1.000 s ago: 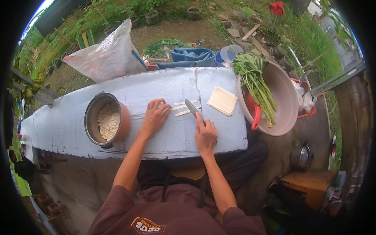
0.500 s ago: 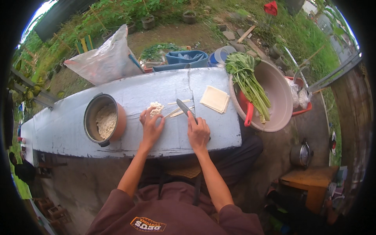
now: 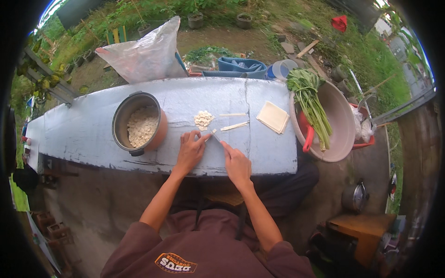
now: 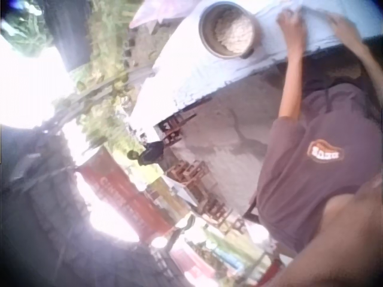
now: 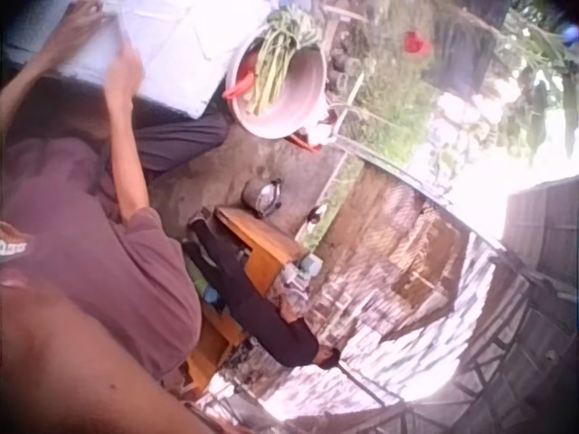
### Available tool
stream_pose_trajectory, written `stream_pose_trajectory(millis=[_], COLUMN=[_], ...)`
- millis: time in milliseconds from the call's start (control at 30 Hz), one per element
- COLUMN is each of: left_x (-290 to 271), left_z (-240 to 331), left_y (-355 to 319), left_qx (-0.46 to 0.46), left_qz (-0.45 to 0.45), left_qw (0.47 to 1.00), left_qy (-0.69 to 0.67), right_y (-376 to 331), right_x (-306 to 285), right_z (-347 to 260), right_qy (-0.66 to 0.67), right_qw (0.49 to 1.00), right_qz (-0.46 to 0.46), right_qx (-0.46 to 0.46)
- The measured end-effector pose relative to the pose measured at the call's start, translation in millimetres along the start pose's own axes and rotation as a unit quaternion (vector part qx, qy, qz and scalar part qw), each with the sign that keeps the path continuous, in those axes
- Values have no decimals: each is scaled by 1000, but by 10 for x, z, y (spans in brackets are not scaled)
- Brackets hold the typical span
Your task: The person chops white food items on a metal table using a knife, then transfers the chopped pieces into a pot. They also slice a block of tofu into strips and continue chopping.
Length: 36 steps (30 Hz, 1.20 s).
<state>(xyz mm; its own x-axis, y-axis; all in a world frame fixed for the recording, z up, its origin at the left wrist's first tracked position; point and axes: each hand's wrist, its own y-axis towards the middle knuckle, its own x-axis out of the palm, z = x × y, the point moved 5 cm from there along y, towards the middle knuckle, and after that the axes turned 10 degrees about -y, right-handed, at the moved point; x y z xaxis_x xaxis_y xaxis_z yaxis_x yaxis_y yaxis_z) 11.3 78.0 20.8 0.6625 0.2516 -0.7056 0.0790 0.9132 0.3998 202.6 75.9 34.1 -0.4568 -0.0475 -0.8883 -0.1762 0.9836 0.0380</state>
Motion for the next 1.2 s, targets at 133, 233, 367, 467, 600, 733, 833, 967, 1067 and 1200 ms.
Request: stream_pose_trajectory(millis=[133,233,367,467,600,733,833,967,1067,1200], left_x=[37,35,-10,-47,-61,-48,-48,-64,-46,-68], left_z=[4,16,49,42,32,17,9,-15,-24,-19], left_y=[-2,3,18,31,40,33,14,-29,-46,-64], left_qx=[13,11,9,-1,-6,-5,5,1,-10,-8], left_qz=[-11,-11,-3,5,14,9,15,16,11,-3], left_qw=[1000,1000,1000,1000,999,1000,1000,999,999,1000], left_qy=[23,20,-4,-25,-31,-25,-19,-33,-35,-20], right_y=[103,122,96,109,104,71,114,68,19,57], right_x=[-105,-157,-106,-123,-183,-110,-90,-98,-87,-71], right_z=[-50,-80,-67,-109,-160,-152,-147,-145,-140,-167], right_qy=[-33,-48,-70,-57,-51,-60,-66,-53,-49,-46], right_qw=[999,998,997,997,998,997,996,997,998,998], right_qz=[-31,-40,-33,-39,-41,-42,-53,-49,-46,-51], right_qx=[-6,-7,8,17,13,8,14,3,-1,-8])
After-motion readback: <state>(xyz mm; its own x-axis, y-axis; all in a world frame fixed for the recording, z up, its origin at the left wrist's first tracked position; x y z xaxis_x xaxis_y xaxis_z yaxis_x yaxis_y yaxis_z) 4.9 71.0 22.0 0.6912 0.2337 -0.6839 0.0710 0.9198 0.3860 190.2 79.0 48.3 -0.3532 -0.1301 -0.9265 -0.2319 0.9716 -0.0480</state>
